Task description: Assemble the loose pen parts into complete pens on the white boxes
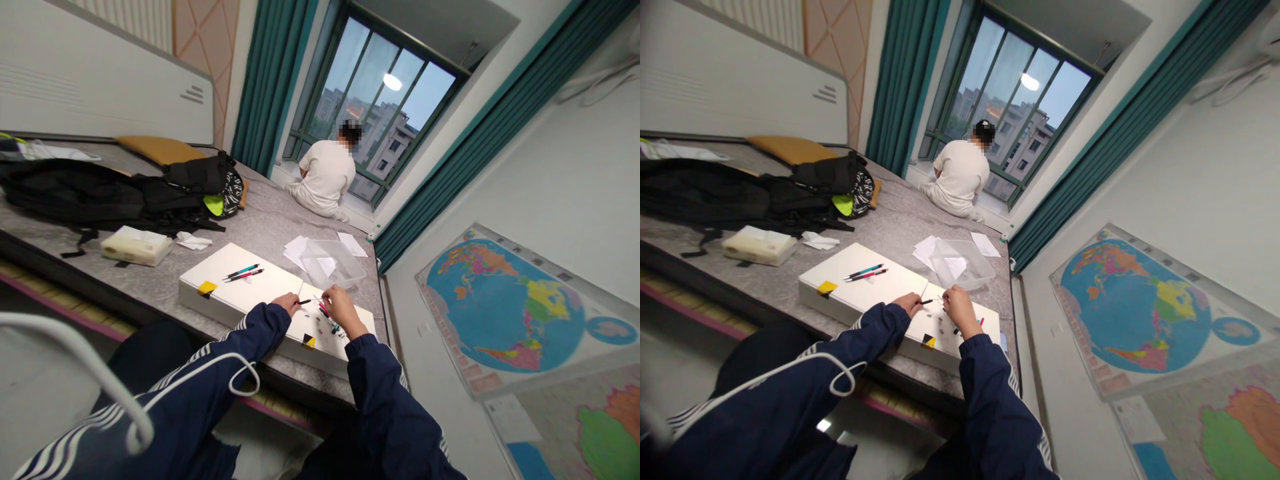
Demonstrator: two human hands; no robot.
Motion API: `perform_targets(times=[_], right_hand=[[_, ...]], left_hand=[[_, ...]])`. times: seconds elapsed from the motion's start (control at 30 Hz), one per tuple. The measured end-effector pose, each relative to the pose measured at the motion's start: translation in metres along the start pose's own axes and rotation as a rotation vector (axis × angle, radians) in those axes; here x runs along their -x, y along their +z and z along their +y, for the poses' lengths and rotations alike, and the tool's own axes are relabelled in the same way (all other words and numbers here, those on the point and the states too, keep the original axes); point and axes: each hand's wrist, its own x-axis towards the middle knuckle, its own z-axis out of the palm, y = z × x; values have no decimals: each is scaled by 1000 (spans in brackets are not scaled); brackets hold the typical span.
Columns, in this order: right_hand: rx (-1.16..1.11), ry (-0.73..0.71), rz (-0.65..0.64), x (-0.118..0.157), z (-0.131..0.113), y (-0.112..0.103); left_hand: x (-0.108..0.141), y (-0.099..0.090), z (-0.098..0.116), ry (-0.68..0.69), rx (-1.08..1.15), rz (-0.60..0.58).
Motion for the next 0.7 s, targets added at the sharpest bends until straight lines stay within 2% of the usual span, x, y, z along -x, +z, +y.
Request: perform_targets(times=[0.27, 0.5, 0.7], right_hand=[[20, 38, -14, 3, 2, -5], [37, 41, -69, 3, -9, 5], [45, 35, -80, -2, -17, 14]], left_hand=[[-1, 4, -2, 8, 2, 6], [-1, 5, -3, 22, -26, 2], [-2, 5, -4, 90, -47, 21]])
